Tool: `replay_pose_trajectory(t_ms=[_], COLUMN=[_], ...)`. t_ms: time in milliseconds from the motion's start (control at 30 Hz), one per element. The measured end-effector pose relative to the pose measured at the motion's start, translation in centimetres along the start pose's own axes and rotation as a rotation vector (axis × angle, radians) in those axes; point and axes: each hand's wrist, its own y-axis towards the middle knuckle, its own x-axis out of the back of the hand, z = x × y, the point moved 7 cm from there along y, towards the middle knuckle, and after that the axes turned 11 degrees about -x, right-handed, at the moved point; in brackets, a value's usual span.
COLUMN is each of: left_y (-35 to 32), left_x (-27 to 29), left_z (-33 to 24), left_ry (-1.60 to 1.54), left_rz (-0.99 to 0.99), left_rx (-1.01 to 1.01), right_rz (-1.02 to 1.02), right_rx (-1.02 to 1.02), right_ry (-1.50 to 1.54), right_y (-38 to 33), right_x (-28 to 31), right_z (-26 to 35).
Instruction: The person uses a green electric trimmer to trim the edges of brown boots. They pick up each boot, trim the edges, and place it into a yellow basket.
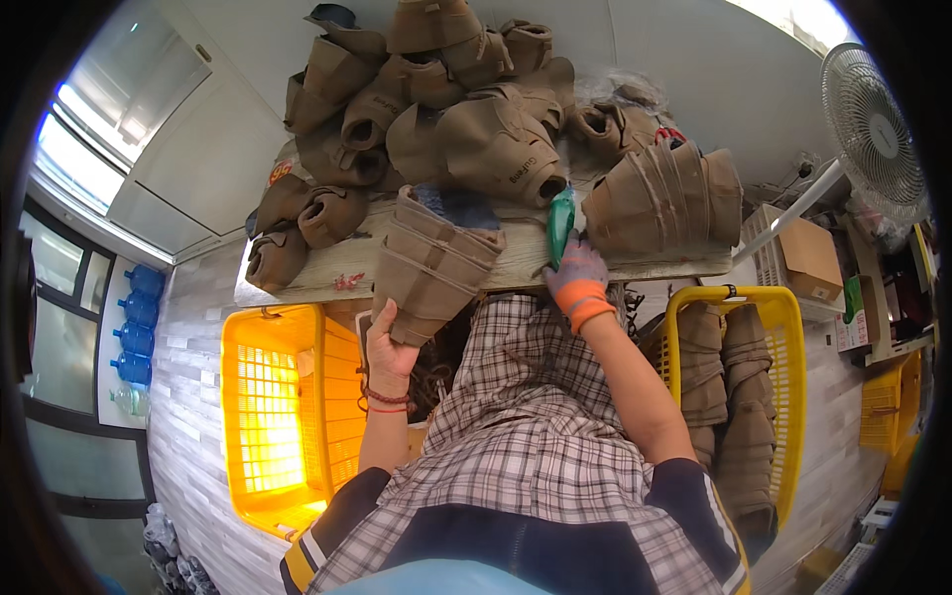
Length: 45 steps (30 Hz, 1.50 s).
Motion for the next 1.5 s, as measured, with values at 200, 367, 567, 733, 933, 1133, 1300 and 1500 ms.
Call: replay_pose_trajectory(t_ms=[200, 367, 567, 733, 933, 1133, 1300, 1500], left_y=[0.5, 0.8, -0.1, -1.6, -2.7, -3.3, -3.2, -3.2], left_x=[-2.2, -1.4, -0.2, -0.7, -1.6, -2.4, -2.6, -2.6], left_z=[-2.7, -7.5, -8.6, -8.1, -7.6, -7.2, -6.7, -5.9], left_ry=[-0.126, -0.157, -0.103, -0.137, -0.138, -0.141, -0.204, -0.14], left_rz=[0.047, -0.041, -0.171, -0.215, -0.148, -0.171, -0.105, -0.175], left_rx=[0.083, 0.041, 0.053, 0.066, 0.126, 0.128, 0.159, 0.159], right_rz=[0.272, 0.284, 0.13, -0.198, -0.44, -0.536, -0.521, -0.492], right_rx=[0.027, 0.063, 0.125, 0.481, 0.684, 0.804, 0.83, 0.849], right_ry=[0.577, 0.929, 0.706, 0.438, 0.317, 0.292, 0.287, 0.322], right_y=[3.2, -3.2, -7.3, -10.2, -12.0, -12.2, -12.5, -12.5], right_x=[-2.9, 0.9, 6.9, 11.3, 12.2, 11.3, 11.3, 11.3], right_z=[-4.0, -7.5, -10.3, -8.1, -7.1, -8.3, -8.3, -8.2])
